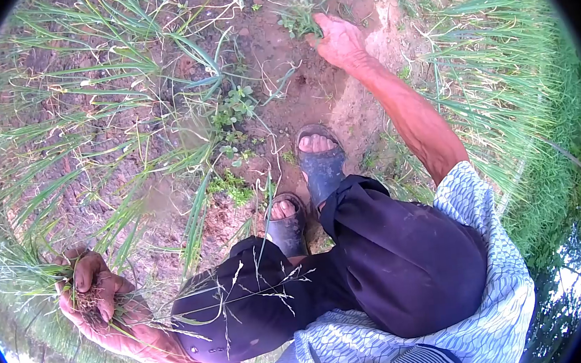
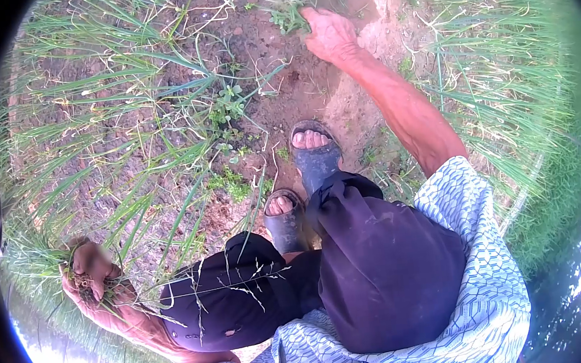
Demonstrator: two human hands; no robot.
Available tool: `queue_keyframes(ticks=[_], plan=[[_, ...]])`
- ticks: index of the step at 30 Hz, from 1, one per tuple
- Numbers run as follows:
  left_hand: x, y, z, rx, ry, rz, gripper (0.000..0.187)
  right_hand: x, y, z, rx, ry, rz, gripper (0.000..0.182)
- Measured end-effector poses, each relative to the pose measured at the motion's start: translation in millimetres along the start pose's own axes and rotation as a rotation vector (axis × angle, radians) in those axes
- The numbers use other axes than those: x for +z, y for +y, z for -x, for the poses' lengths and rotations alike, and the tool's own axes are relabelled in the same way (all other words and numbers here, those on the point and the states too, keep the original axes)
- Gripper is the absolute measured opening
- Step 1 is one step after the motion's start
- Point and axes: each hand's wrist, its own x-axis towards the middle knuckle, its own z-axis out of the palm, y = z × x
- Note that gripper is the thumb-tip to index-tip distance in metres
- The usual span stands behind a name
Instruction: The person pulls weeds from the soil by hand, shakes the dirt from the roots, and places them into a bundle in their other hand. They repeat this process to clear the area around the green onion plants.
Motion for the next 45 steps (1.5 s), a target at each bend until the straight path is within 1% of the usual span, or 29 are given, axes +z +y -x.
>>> queue_keyframes(ticks=[4,5,8,9,12,16,17,18,20,21,24,25,28,29,32,33,36,38,39,40,42,45], plan=[[-0.4,1.5,1.8,0.018,0.005,-0.007,0.042,13.5,-8.5,-13.4,-0.042,0.097,0.051,0.039],[0.1,2.4,3.0,0.031,0.007,-0.015,0.042,11.9,-8.9,-16.8,0.002,0.037,0.040,0.041],[-1.3,2.6,3.8,0.028,0.000,-0.012,0.039,11.1,-4.8,-27.4,-0.085,0.042,0.090,0.043],[-0.7,1.3,4.3,0.025,0.006,0.028,0.038,11.2,-4.7,-30.4,-0.103,0.074,0.084,0.041],[-3.2,5.3,2.8,0.011,0.011,0.015,0.038,14.1,-7.9,-28.6,-0.008,0.128,-0.316,0.041],[-3.7,7.2,0.4,-0.006,0.014,0.018,0.038,25.4,-44.4,-31.5,-0.005,-0.362,-0.584,0.047],[-3.5,6.4,0.0,-0.004,0.011,0.007,0.038,23.9,-58.5,-31.2,-0.064,-0.357,-0.389,0.046],[-3.0,6.0,-0.4,-0.003,0.008,-0.006,0.038,18.1,-75.9,-29.7,-0.142,-0.407,-0.287,0.048],[-0.3,4.3,-0.7,0.026,0.001,-0.020,0.038,47.9,-83.5,-34.3,-0.337,-0.434,-0.099,0.053],[-0.4,4.4,-0.1,0.044,-0.001,-0.025,0.038,57.0,-88.7,-31.5,-0.526,-0.247,-0.176,0.048],[-4.0,9.0,3.9,0.068,0.026,-0.002,0.039,68.9,-94.2,-27.9,-0.547,-0.177,-0.116,0.038],[-5.3,10.2,3.9,0.077,0.034,-0.010,0.039,77.2,-92.0,-29.5,-0.590,-0.132,-0.146,0.032],[-7.2,10.0,4.7,0.089,0.044,-0.020,0.040,82.2,-89.4,-35.5,-0.591,-0.168,-0.218,0.031],[-7.4,8.8,4.9,0.088,0.037,-0.018,0.040,84.0,-88.7,-35.9,-0.500,-0.078,-0.298,0.029],[-5.7,8.8,4.0,0.086,0.033,-0.040,0.041,67.4,-87.7,-21.7,-0.133,-0.189,-0.609,0.031],[-6.1,9.5,3.6,0.097,0.032,-0.059,0.041,56.4,-84.7,-20.7,-0.109,-0.214,-0.773,0.035],[-8.4,9.1,0.6,0.102,0.036,-0.065,0.041,17.2,-66.9,-22.9,0.129,-0.238,-0.706,0.037],[-8.6,8.1,-1.6,0.088,0.039,-0.055,0.041,-0.3,-44.1,-27.1,-0.111,0.002,-0.230,0.036],[-8.1,6.5,-2.5,0.090,0.023,-0.061,0.041,-9.5,-34.2,-26.5,-0.151,0.006,-0.119,0.033],[-5.9,4.9,-3.1,0.085,0.013,-0.073,0.041,-6.7,-19.0,-28.5,-0.147,0.004,0.052,0.029],[-4.7,2.7,-4.2,0.070,-0.002,-0.069,0.041,-12.5,-1.3,-27.9,-0.298,-0.016,0.156,0.025],[-3.1,0.6,-4.9,0.040,-0.009,-0.035,0.040,-12.8,4.8,-30.2,-0.369,-0.013,0.256,0.024]])
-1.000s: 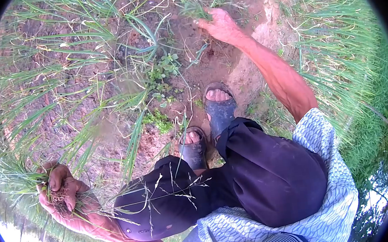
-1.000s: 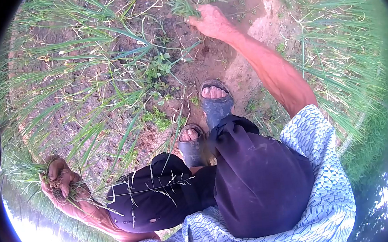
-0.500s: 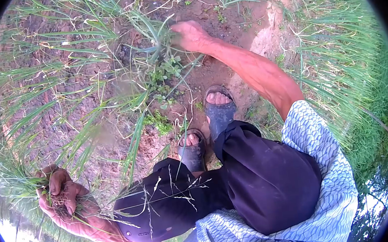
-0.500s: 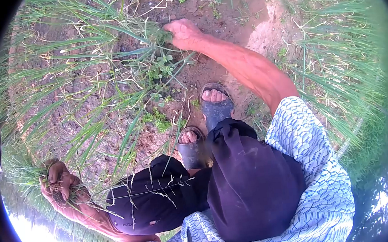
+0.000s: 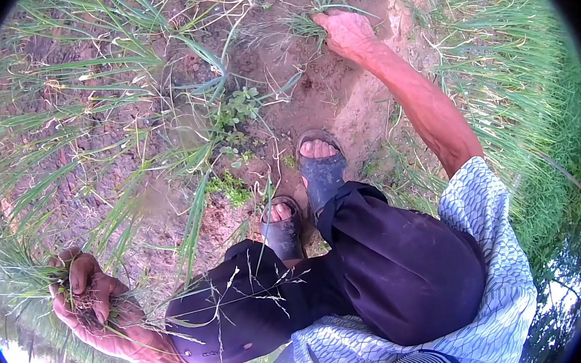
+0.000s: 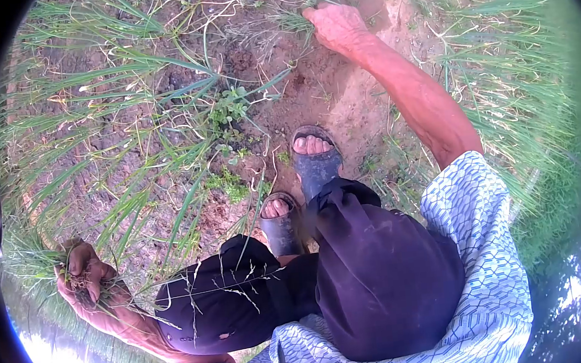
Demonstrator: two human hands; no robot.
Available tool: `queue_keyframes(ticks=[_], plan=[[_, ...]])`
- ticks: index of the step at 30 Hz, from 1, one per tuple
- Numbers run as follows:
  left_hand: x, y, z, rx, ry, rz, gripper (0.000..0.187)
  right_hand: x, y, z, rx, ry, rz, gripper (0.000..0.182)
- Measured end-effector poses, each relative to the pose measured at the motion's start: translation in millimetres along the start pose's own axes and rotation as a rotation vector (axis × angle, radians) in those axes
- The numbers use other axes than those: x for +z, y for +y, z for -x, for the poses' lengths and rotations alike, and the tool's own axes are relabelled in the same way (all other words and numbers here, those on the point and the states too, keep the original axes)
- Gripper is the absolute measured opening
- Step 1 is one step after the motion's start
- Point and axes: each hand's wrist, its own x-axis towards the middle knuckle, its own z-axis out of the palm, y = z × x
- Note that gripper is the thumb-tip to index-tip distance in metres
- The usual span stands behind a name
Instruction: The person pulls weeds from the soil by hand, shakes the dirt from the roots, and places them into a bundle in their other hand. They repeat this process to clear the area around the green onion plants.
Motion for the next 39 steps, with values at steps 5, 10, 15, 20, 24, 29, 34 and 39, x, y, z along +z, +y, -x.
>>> queue_keyframes(ticks=[5,10,15,20,24,29,34,39], plan=[[0.2,8.1,7.0,0.003,0.009,0.001,0.039,-4.6,-15.7,-23.9,0.010,-0.231,0.181,0.016],[-1.9,14.4,20.4,0.076,0.030,0.057,0.037,-19.5,-16.1,-37.4,-0.004,-0.326,0.217,0.012],[0.1,21.7,25.6,0.056,0.010,0.131,0.036,-8.8,-19.4,-36.3,0.003,-0.315,0.264,0.014],[-1.6,33.7,32.5,0.083,0.017,0.075,0.036,-1.6,-16.6,-47.3,0.028,-0.353,0.269,0.018],[-12.8,43.8,38.8,-0.033,0.015,0.169,0.025,-8.4,-4.2,-38.1,0.026,-0.451,0.050,0.020],[-26.4,45.7,46.8,-0.005,0.029,0.225,0.025,-33.7,20.6,13.4,0.296,-0.348,-0.275,0.038],[-55.0,47.5,51.0,0.010,0.082,0.216,0.025,-104.1,-59.6,52.2,0.363,-0.946,-0.677,0.038],[-92.4,53.3,54.7,0.036,0.140,0.213,0.024,-60.7,-105.3,82.5,-0.262,-0.809,-0.471,0.043]])
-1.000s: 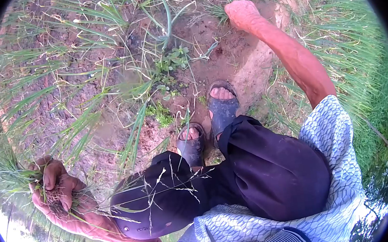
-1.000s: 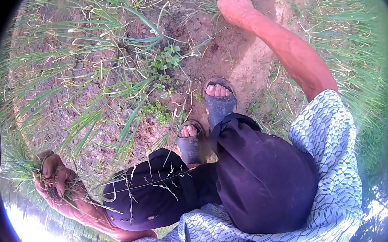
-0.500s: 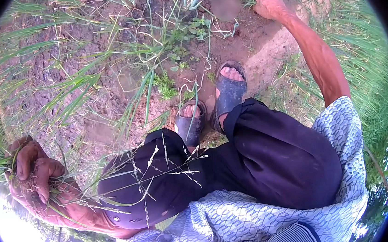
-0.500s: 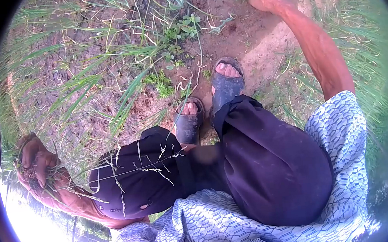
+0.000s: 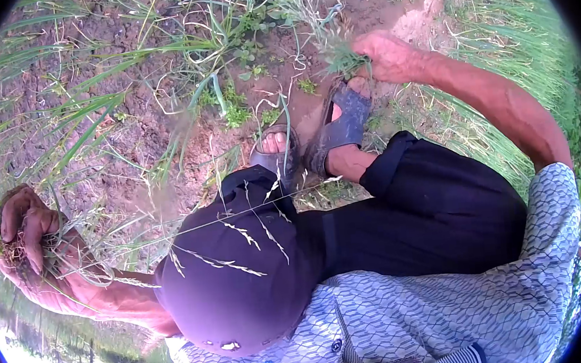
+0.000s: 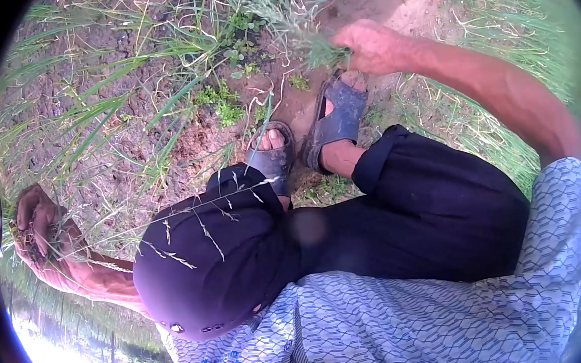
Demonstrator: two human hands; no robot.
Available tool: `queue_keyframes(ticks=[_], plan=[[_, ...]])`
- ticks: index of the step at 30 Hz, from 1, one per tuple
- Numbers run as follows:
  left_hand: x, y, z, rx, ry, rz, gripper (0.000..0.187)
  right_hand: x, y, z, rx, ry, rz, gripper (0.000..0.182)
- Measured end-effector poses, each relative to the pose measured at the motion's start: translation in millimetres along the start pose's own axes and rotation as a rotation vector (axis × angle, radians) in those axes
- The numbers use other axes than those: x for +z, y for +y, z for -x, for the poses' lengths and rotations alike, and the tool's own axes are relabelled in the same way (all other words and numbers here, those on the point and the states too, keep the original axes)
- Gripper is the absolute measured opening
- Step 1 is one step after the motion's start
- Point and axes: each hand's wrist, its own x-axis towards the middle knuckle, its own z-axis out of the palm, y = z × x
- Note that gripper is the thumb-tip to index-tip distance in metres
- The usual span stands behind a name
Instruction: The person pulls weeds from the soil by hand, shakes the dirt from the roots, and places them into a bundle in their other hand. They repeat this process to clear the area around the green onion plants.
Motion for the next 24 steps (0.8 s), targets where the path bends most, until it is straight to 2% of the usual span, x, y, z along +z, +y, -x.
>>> queue_keyframes(ticks=[1,4,10,13,16,17,20,21,24], plan=[[-6.6,3.5,-0.1,0.008,0.009,0.004,0.024,23.4,14.0,-8.6,-0.328,0.119,0.363,0.048],[-23.1,14.2,-1.6,0.042,0.041,0.013,0.024,62.3,-12.7,-28.3,-0.185,-0.008,0.443,0.054],[-38.8,12.5,-2.5,0.074,0.083,-0.003,0.024,99.8,-6.0,-50.6,-0.329,0.169,0.425,0.036],[-42.7,9.2,-2.9,0.088,0.091,-0.005,0.024,101.7,-1.6,-54.2,-0.307,0.192,0.411,0.031],[-48.3,9.5,-2.4,0.100,0.110,-0.018,0.024,101.0,-5.0,-58.7,-0.152,0.237,0.149,0.042],[-50.7,9.8,-1.8,0.104,0.117,-0.024,0.024,100.4,-6.7,-57.1,-0.108,0.343,0.015,0.042],[-55.4,10.7,-2.9,0.121,0.132,-0.032,0.024,100.5,-26.3,-65.5,0.105,0.385,-0.262,0.044],[-55.7,10.5,-4.3,0.124,0.128,-0.034,0.024,96.6,-39.2,-68.5,0.152,0.334,-0.073,0.047],[-55.2,10.5,-11.5,0.120,0.095,-0.030,0.024,114.1,-52.3,-87.5,-0.090,0.415,0.167,0.047]])
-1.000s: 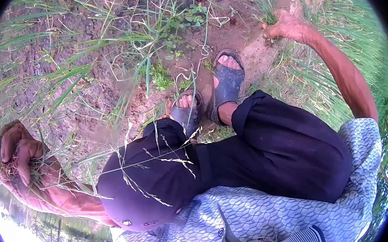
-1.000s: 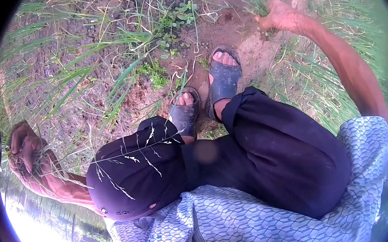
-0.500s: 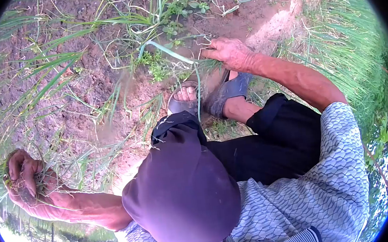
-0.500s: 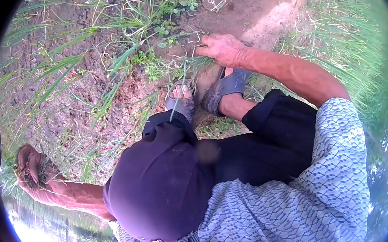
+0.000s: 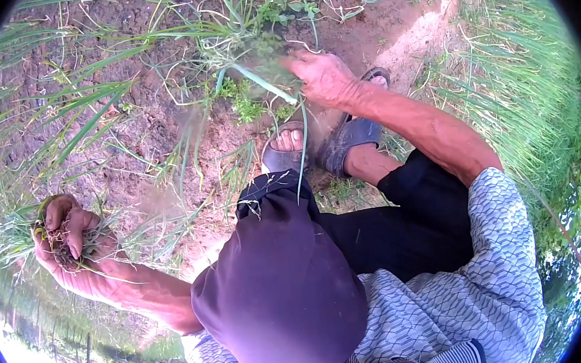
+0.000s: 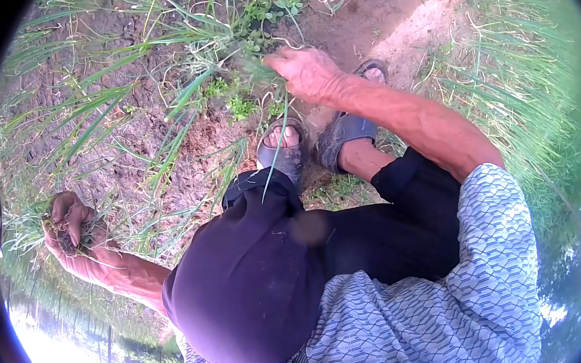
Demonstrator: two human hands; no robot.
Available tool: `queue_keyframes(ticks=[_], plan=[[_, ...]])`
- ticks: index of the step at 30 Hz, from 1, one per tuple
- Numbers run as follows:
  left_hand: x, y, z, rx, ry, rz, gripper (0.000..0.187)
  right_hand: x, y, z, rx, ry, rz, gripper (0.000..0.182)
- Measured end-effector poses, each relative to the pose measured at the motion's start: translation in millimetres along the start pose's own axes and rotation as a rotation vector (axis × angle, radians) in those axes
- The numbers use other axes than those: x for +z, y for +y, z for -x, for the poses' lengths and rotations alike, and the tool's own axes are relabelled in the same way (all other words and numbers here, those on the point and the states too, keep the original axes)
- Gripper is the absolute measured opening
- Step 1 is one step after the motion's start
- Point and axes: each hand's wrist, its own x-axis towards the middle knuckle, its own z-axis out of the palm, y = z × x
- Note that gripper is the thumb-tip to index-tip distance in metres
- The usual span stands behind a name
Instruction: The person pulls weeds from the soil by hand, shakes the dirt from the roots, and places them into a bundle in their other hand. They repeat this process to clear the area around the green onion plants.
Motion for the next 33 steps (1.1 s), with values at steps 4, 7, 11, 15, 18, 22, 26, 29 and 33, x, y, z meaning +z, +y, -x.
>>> queue_keyframes(ticks=[4,7,11,15,18,22,26,29,33], plan=[[-2.0,-0.1,-4.1,-0.035,-0.071,0.005,0.026,16.9,-5.5,-23.3,-0.210,0.010,0.286,0.044],[-6.0,2.2,-2.4,0.038,0.001,-0.066,0.025,20.7,-6.0,-26.6,-0.302,-0.012,0.324,0.027],[-1.8,3.4,4.8,0.080,0.051,-0.109,0.024,24.2,-0.8,-35.1,-0.307,-0.062,0.317,0.019],[-7.0,7.7,9.9,0.074,0.077,-0.073,0.022,1.0,13.9,-42.7,-0.061,-0.388,-0.135,0.040],[-23.6,9.9,4.5,-0.021,-0.027,-0.038,0.022,-6.7,20.7,-31.0,-0.097,-0.025,-0.058,0.044],[-20.1,-5.9,-2.0,-0.016,0.045,0.004,0.020,-5.1,7.5,-47.3,-0.010,0.065,0.172,0.043],[-12.6,-10.2,-2.7,-0.038,0.033,-0.035,0.019,3.7,1.3,-52.8,0.002,0.063,0.289,0.030],[-9.6,-16.0,-3.6,-0.034,0.034,-0.051,0.021,-2.6,-6.7,-66.9,0.021,-0.046,0.365,0.018],[-22.1,-11.0,-3.1,-0.110,-0.052,-0.082,0.023,-3.3,-20.2,-78.9,0.000,-0.098,0.492,0.018]])
